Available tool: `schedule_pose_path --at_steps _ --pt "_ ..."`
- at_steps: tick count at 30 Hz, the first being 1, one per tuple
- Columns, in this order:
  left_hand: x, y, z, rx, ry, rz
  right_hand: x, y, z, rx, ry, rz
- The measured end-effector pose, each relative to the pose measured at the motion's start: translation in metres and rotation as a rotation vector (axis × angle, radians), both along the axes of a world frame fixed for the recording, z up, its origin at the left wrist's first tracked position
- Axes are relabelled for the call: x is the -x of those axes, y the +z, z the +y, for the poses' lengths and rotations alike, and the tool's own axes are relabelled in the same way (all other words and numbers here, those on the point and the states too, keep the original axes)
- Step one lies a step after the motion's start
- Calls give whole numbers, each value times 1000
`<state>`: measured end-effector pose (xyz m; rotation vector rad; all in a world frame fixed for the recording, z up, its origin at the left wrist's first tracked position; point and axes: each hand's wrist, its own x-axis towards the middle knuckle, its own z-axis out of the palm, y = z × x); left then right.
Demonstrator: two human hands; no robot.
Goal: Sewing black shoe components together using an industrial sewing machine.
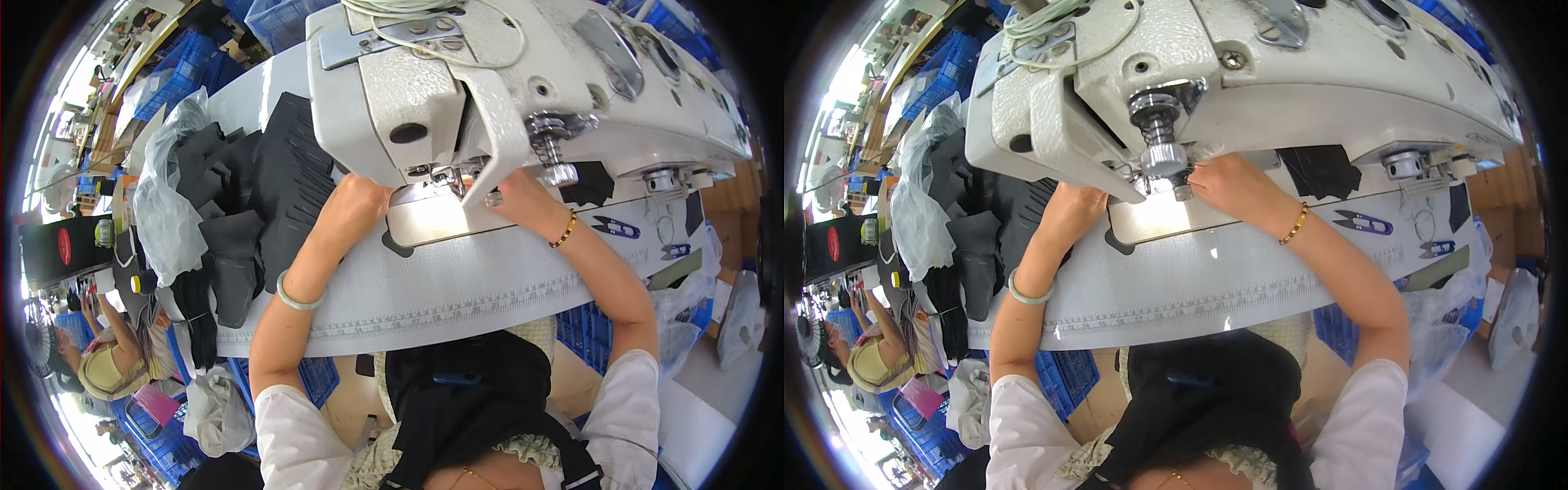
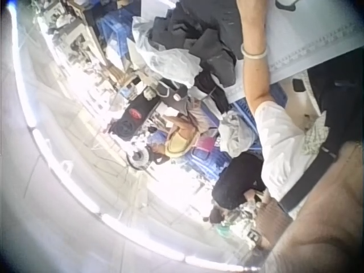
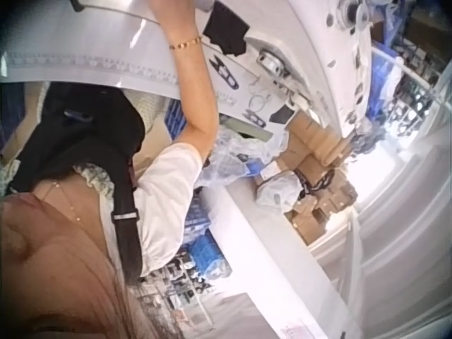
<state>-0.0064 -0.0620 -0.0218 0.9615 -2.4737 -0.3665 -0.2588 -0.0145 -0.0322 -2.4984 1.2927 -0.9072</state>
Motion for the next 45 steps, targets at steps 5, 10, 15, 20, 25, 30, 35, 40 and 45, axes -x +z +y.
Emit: schedule_pose_path --at_steps 5,10,15,20,25,30,35,40,45 --pt "6 17 4 9 -71 18 -1 -3 0 -43 24 -106" --pt "-4 41 -6 -290 55 -56 -2 11 -3 -340 -102 -51" --pt "8 -7 -67 261 4 135 17 28 -6 -413 -217 262" --pt "22 -25 -89 139 178 -28 9 39 -8 -575 -296 454" --pt "30 -19 -108 105 -100 231 8 31 -6 -270 -274 402" --pt "29 22 -94 182 289 11 29 18 -12 -328 -232 328" --pt "0 29 -59 396 367 169 14 29 -11 -215 -255 301" --pt "-12 26 -46 121 338 85 10 33 -9 -333 -278 47" --pt "-11 34 -39 27 283 137 16 22 -10 -227 -239 38"
